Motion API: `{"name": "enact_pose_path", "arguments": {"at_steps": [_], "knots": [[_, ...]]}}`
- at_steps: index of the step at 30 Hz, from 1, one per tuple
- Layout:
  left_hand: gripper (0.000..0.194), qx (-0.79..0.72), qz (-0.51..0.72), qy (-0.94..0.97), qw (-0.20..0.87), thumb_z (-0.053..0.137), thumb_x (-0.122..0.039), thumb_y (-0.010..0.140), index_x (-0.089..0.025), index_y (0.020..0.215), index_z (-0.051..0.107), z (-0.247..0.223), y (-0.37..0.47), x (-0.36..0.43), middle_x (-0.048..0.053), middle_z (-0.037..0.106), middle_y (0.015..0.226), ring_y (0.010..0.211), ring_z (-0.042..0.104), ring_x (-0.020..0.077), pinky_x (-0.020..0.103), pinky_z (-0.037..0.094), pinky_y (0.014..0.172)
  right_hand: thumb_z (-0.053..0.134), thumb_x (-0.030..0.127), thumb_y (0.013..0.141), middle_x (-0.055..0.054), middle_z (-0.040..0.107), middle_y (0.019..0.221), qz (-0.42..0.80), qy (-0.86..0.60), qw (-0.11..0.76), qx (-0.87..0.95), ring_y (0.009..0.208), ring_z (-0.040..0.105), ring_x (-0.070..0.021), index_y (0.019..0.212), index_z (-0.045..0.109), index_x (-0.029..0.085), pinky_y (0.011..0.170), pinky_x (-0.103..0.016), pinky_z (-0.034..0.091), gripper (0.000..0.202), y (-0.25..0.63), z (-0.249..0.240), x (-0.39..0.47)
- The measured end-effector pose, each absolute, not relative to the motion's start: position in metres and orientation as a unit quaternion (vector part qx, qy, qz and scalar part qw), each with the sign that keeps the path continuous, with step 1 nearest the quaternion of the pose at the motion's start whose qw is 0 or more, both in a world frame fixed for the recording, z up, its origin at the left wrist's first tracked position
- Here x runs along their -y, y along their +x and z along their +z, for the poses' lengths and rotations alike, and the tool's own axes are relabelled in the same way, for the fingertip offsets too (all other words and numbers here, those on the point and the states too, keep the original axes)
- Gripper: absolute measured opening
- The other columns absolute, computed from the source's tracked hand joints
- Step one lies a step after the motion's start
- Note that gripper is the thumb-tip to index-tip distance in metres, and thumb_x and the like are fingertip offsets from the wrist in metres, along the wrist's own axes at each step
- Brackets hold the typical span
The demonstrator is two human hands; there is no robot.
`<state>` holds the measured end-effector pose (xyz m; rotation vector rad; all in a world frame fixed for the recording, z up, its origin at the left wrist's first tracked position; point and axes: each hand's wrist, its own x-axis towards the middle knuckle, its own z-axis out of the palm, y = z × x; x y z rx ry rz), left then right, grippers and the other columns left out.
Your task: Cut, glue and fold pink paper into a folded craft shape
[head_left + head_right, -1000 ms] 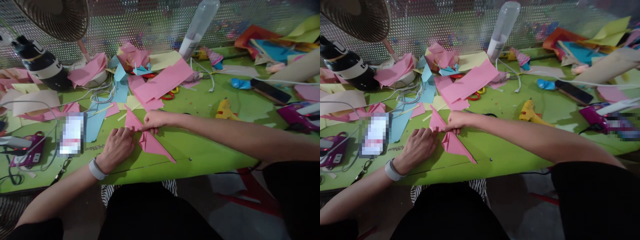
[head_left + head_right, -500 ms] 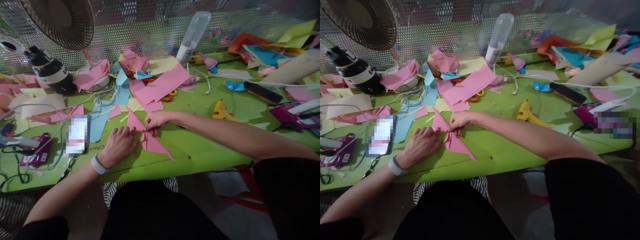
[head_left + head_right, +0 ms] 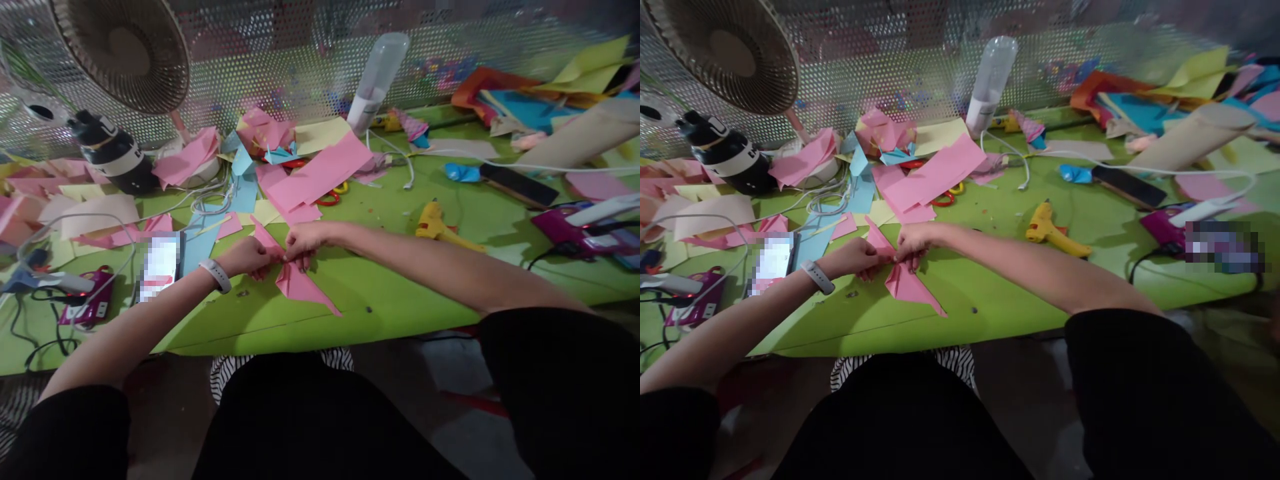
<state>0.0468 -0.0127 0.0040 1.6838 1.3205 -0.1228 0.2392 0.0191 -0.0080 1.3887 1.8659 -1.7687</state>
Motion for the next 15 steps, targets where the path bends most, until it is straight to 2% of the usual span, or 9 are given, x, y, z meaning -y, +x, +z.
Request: {"name": "enact_pose_path", "arguments": {"at_steps": [7,15], "knots": [[0.045,-0.552,-0.085,0.627,0.544,0.067,-0.056,0.080,-0.015,0.061,0.068,0.000,0.043,0.003,0.008,0.072,0.067,0.053,0.064,0.0141,0.027,0.048,0.056,0.081,0.044,0.074,-0.005,0.072,0.063,-0.606,0.474,0.111,-0.629,0.058,0.070,-0.0138,0.078,0.065,0.009,0.052,-0.021,0.050,0.039,0.237,-0.007,-0.018],[0.042,-0.537,-0.091,0.607,0.578,0.072,-0.056,0.075,-0.014,0.066,0.071,-0.005,0.039,-0.003,0.008,0.072,0.067,0.057,0.066,0.0147,0.025,0.044,0.056,0.079,0.036,0.079,-0.003,0.072,0.061,-0.622,0.475,0.104,-0.614,0.054,0.070,-0.0120,0.071,0.063,0.011,0.045,-0.017,0.044,0.031,0.239,-0.012,-0.020]]}}
